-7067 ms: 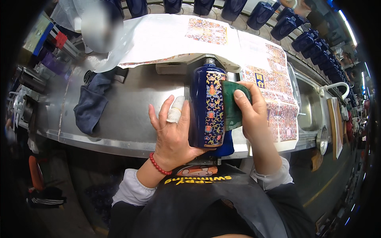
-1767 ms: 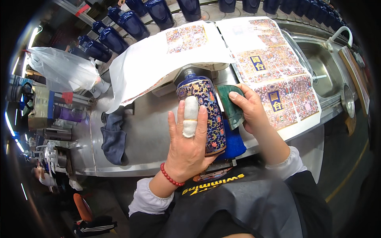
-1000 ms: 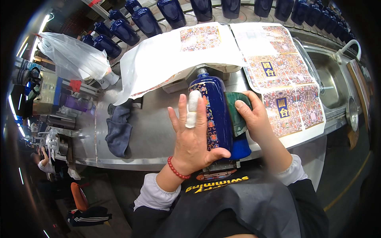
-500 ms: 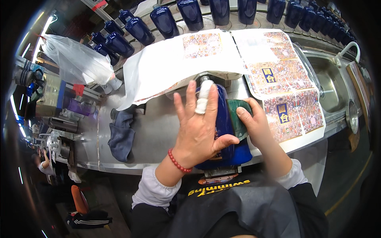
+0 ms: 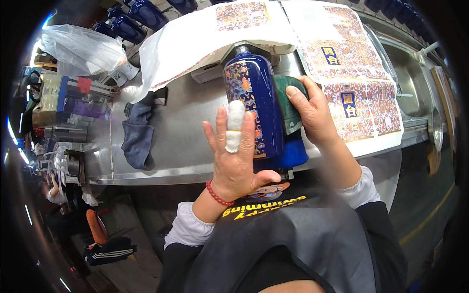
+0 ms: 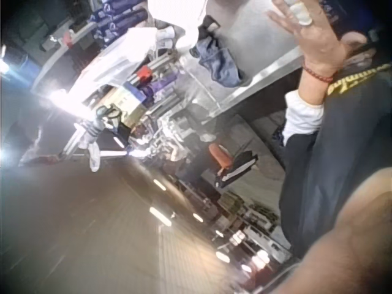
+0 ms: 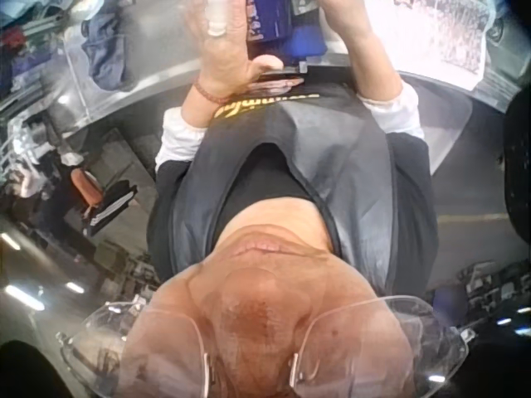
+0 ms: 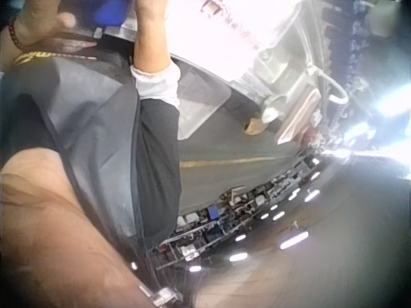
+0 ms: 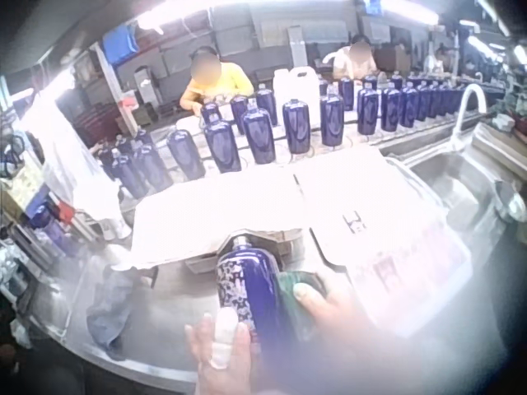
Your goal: The person applies a decorative label to a blue ceramic bottle, smoothing it with hands and a green tool. They rotate the bottle to align and press the label, then repeat the process on a second bottle.
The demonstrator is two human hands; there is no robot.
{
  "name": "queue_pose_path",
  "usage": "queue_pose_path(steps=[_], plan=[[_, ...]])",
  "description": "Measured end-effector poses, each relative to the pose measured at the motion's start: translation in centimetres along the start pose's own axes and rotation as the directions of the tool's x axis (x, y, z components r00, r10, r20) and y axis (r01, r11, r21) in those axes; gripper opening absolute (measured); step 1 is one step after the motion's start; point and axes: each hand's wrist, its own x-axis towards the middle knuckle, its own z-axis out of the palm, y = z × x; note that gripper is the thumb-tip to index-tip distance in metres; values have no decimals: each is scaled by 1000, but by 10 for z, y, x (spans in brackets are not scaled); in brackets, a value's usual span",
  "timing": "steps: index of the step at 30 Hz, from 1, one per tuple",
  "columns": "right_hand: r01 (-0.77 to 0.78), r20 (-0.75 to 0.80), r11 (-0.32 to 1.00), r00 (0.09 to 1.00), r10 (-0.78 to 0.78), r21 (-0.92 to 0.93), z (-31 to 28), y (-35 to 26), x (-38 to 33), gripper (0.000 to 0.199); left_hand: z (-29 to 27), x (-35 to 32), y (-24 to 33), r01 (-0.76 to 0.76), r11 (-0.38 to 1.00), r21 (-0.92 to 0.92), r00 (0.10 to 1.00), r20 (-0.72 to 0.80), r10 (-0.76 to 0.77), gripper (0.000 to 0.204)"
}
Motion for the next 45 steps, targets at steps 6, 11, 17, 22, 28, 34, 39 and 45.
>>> queue_pose_path(steps=[6, 11, 17, 22, 28, 34, 39, 45], plan=[[59, 15, 997, 998, -58, -49, -1, -1, 0, 29, -3, -1, 12, -201, 979, -26, 977, 71, 202, 105], [45, 5, 998, 999, -45, -39, -1, 0, 0, 30, 5, -15, 2, 68, 986, -155, 991, -103, -85, 103], [72, 18, 997, 997, -72, -19, -2, 6, 1, 28, 6, -18, 17, -98, 993, 70, 994, -44, 101, 92], [78, 14, 996, 997, -78, -49, -3, 8, 4, 24, 6, -13, 23, -302, 946, 114, 953, 65, 296, 70], [13, 57, 1000, 998, -14, 14, -10, -11, -7, 22, -2, 3, -4, 103, 995, -2, 988, -117, -102, 103], [276, 61, 921, 961, -270, -275, -85, -52, 10, 27, -20, 11, -12, -60, 946, 319, 991, -98, 96, 111], [368, 248, 215, 865, -435, -905, -209, -74, 121, 39, -4, 14, -18, -76, 992, 98, 987, -136, 89, 117], [-1, 48, -250, 981, -188, -968, -315, -71, 271, 54, 16, 0, -24, 53, 998, -44, 983, -175, -60, 115]])
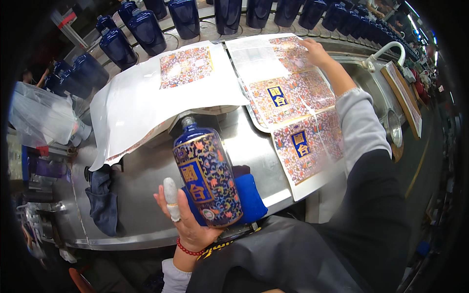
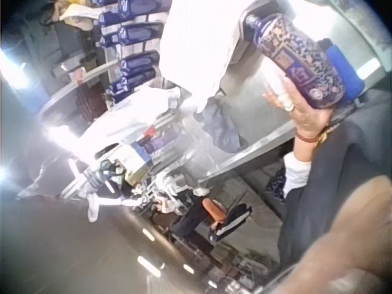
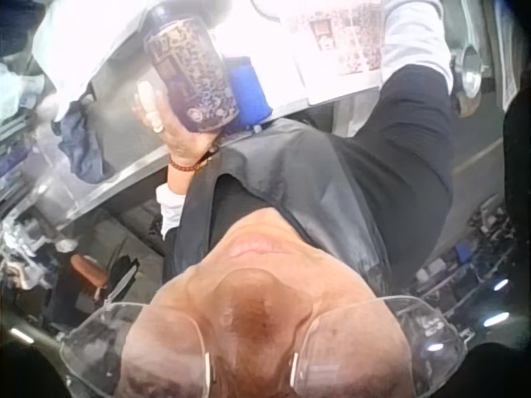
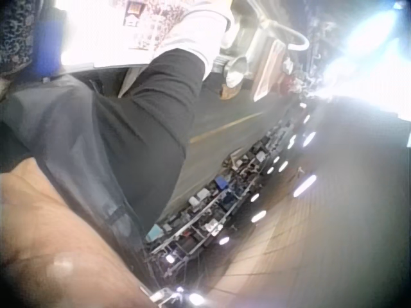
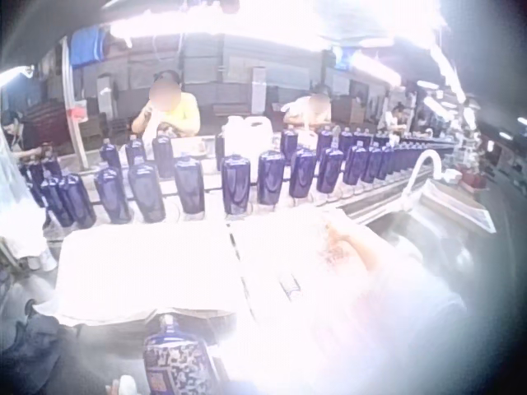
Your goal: The person applies a decorative label to a blue ceramic bottle, smoothing it with hands and a green tool. They rotate the bottle to align and press the label, then repeat the process on a second bottle.
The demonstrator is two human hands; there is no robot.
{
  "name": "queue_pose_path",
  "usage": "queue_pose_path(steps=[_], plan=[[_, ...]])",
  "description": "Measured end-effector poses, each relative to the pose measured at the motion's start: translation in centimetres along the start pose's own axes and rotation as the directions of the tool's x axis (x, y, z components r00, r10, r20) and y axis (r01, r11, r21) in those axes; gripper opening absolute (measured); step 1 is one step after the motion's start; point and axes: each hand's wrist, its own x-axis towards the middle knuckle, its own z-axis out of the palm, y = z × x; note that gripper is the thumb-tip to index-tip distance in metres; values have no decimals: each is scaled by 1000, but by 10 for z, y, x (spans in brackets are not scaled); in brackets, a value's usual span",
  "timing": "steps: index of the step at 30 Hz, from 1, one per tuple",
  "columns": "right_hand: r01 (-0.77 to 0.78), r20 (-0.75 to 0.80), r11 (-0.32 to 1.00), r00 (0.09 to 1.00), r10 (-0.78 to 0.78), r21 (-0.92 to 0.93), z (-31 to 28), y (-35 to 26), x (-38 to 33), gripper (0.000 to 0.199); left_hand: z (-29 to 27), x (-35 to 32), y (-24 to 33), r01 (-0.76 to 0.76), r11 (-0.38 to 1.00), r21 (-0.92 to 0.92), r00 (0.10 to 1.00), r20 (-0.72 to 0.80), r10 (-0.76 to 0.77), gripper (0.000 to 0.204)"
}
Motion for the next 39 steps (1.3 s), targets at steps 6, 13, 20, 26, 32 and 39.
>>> queue_pose_path(steps=[6, 13, 20, 26, 32, 39], plan=[[-227, 113, 972, 966, 232, -56, 17, 55, 70, 39, -3, -3, -4, 31, 999, 25, 997, 64, -33, 121], [-833, 382, 414, 540, 750, 367, 32, 231, -125, 32, 5, -4, -2, 62, 997, -35, 997, 55, -60, 119], [-782, 705, -270, 282, 651, 562, 57, 241, -207, 24, 0, -1, 1, 64, 995, -81, 994, 97, -56, 113], [-352, 346, 142, 936, 66, 925, -42, 130, -85, 25, 2, 6, 6, 24, 999, -39, 999, 47, -22, 112], [105, 51, 942, 991, -128, 318, 7, 80, 54, 65, -2, 5, 10, 75, 994, -84, 996, -42, -79, 100], [393, 151, 864, 878, -454, 314, 72, 125, 131, 74, 2, 2, 7, 116, 956, -269, 974, -155, -162, 109]])
